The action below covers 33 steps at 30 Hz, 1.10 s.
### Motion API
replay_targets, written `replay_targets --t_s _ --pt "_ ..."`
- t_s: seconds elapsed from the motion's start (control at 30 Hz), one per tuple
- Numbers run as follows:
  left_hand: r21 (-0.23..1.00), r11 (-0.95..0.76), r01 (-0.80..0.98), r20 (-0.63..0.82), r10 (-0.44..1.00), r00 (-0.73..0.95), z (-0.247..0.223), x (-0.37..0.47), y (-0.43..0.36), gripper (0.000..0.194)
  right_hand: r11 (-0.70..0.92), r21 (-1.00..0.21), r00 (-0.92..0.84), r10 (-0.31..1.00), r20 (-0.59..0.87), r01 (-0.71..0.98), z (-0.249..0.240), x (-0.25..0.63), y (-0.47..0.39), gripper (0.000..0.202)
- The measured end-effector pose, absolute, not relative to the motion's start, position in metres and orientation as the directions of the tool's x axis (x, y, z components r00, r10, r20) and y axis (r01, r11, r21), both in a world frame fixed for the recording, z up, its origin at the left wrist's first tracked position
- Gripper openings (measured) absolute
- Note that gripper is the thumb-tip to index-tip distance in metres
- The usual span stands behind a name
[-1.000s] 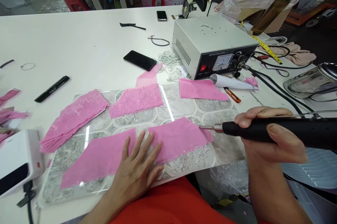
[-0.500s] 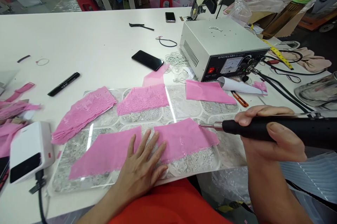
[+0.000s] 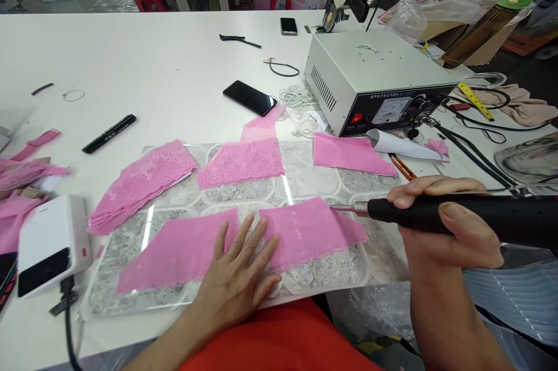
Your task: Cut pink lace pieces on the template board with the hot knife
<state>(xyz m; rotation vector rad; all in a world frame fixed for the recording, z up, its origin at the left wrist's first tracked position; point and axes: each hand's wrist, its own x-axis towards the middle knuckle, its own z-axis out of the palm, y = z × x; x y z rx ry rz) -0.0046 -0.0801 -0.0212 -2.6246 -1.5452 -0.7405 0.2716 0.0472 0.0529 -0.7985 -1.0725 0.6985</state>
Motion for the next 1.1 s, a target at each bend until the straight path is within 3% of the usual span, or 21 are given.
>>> replay_targets --t_s 0.17,0.37,0.6,1.1 --pt "0.156 -0.516 0.842 0.392 0.815 0.427 -0.023 -0.006 -0.081 0.048 0.520 -0.849 0.320 0.824 0.468 -0.098 0.053 0.273 0.048 0.020" --pt "0.182 -0.522 0.833 0.407 0.811 0.419 -0.021 -0.004 -0.083 0.046 0.532 -0.836 0.329 0.819 0.469 -0.133 0.055 0.270 0.053 0.026" --pt "0.104 -0.559 0.822 0.357 0.793 0.494 -0.018 -0.007 -0.084 0.045 0.551 -0.815 0.276 0.823 0.496 -0.180 0.054 0.242 0.059 0.025" --pt "0.129 -0.535 0.835 0.373 0.806 0.459 -0.021 -0.004 -0.084 0.049 0.532 -0.831 0.246 0.837 0.488 -0.160 0.048 0.236 0.060 0.020"
